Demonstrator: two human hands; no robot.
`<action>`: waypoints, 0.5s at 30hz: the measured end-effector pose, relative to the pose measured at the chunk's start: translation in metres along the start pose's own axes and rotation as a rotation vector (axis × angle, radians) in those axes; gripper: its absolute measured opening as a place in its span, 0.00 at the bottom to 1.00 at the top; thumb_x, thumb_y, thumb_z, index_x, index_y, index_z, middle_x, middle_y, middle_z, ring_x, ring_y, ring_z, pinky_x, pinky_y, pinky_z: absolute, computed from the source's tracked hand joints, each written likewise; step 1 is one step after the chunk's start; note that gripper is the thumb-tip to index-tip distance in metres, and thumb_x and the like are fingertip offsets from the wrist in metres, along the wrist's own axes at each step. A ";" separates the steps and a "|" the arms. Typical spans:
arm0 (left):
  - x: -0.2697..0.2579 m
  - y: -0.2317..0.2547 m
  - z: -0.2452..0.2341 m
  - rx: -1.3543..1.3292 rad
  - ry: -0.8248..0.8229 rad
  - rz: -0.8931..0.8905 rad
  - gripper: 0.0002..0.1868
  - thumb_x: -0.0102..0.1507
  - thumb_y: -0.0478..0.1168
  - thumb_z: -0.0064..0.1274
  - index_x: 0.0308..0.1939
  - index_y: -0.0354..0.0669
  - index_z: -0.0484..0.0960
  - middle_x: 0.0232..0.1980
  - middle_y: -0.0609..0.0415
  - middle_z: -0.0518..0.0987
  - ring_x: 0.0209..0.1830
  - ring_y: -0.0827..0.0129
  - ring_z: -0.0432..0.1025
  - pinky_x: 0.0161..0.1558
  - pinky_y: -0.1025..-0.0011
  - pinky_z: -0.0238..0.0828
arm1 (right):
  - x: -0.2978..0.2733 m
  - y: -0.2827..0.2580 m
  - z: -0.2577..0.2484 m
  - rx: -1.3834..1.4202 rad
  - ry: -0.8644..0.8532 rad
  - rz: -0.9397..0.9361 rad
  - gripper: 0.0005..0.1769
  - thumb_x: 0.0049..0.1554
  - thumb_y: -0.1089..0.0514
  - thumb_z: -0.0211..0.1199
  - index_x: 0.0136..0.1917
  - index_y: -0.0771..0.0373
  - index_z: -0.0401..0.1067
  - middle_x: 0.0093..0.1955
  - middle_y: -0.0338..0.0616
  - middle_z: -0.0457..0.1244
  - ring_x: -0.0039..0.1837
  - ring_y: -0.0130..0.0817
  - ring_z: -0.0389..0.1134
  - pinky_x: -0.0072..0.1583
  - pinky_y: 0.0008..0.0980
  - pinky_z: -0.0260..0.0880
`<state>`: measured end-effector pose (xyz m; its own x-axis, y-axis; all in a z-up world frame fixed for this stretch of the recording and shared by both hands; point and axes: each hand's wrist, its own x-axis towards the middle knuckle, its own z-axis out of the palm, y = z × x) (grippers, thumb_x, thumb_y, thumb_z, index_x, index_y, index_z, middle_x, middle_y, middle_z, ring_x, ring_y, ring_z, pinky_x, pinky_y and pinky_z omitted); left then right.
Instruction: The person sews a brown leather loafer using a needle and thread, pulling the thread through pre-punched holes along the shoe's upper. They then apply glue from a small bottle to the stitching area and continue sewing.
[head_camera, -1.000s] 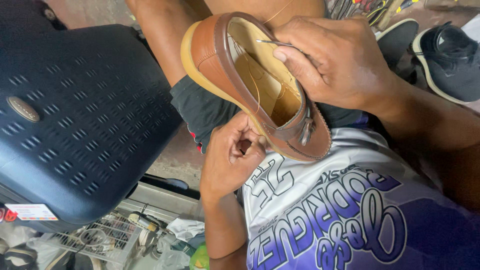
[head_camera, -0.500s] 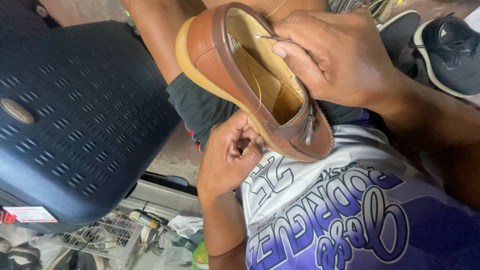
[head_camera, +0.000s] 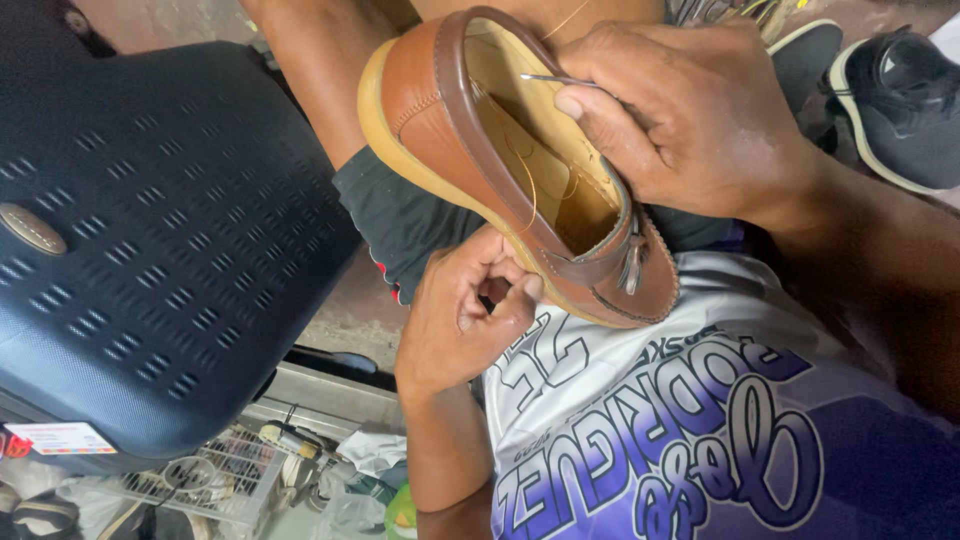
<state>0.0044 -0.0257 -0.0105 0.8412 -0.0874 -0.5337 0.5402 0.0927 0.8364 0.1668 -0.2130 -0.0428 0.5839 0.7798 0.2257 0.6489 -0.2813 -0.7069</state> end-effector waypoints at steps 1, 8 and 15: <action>-0.001 0.000 0.001 0.027 0.010 -0.015 0.11 0.61 0.25 0.48 0.46 0.34 0.78 0.31 0.62 0.78 0.28 0.87 0.64 0.29 0.82 0.60 | -0.001 -0.001 0.000 0.001 -0.002 -0.001 0.05 0.71 0.63 0.63 0.58 0.67 0.73 0.46 0.49 0.66 0.44 0.42 0.70 0.46 0.34 0.67; -0.001 0.003 -0.001 0.084 0.038 -0.033 0.13 0.59 0.25 0.47 0.47 0.35 0.80 0.29 0.62 0.76 0.26 0.87 0.66 0.28 0.82 0.63 | 0.008 -0.007 -0.002 -0.070 -0.024 0.015 0.07 0.67 0.62 0.67 0.56 0.67 0.75 0.43 0.51 0.66 0.40 0.46 0.68 0.42 0.37 0.66; 0.001 0.001 -0.004 0.061 0.015 -0.005 0.12 0.60 0.26 0.50 0.47 0.36 0.79 0.28 0.61 0.78 0.25 0.86 0.67 0.27 0.82 0.64 | 0.006 -0.005 -0.001 -0.062 -0.024 0.012 0.06 0.70 0.63 0.64 0.57 0.68 0.73 0.45 0.50 0.66 0.43 0.43 0.70 0.47 0.36 0.68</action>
<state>0.0056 -0.0218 -0.0107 0.8391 -0.0727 -0.5391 0.5422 0.0317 0.8397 0.1674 -0.2077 -0.0372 0.5804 0.7891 0.2011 0.6714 -0.3239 -0.6665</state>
